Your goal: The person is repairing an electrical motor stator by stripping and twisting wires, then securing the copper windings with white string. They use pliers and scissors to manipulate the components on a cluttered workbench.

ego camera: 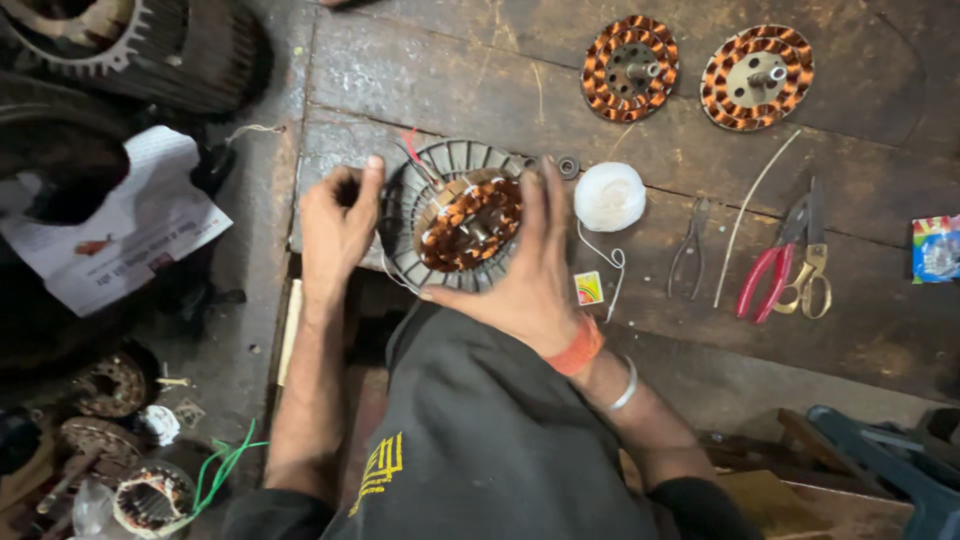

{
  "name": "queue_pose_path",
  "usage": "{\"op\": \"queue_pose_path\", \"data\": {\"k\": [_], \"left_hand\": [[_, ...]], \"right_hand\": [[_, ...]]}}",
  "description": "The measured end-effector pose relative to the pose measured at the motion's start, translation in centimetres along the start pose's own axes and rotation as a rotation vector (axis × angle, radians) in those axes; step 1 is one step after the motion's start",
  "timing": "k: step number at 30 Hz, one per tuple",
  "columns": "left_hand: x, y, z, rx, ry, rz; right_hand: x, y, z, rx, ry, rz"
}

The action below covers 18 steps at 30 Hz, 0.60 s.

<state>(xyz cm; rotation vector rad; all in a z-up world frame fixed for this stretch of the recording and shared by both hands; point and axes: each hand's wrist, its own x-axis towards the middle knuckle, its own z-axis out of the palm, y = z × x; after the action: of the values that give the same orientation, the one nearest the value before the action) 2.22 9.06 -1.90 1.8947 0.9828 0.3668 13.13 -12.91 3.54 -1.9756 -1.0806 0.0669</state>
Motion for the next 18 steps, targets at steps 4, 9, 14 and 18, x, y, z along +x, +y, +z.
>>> {"op": "queue_pose_path", "data": {"k": [4,9,14,18], "left_hand": [[0.4,1.5,-0.9,-0.229,-0.227,-0.114],[0.6,1.6,0.6,-0.358,-0.458,-0.2],[1.1,1.2,1.6,-0.63,-0.457,-0.129],[-0.3,2.5,-0.3,-0.825,-0.452,-0.027]], "right_hand": [[1.9,-1.3,1.9,-0.127,-0.057,0.077],[1.2,-1.3,3.2,-0.151,0.002,0.061],[0.9,-1.7,2.6,-0.089,0.145,0.0],[0.0,-2.2,2.3,0.05,0.201,-0.174]]}}
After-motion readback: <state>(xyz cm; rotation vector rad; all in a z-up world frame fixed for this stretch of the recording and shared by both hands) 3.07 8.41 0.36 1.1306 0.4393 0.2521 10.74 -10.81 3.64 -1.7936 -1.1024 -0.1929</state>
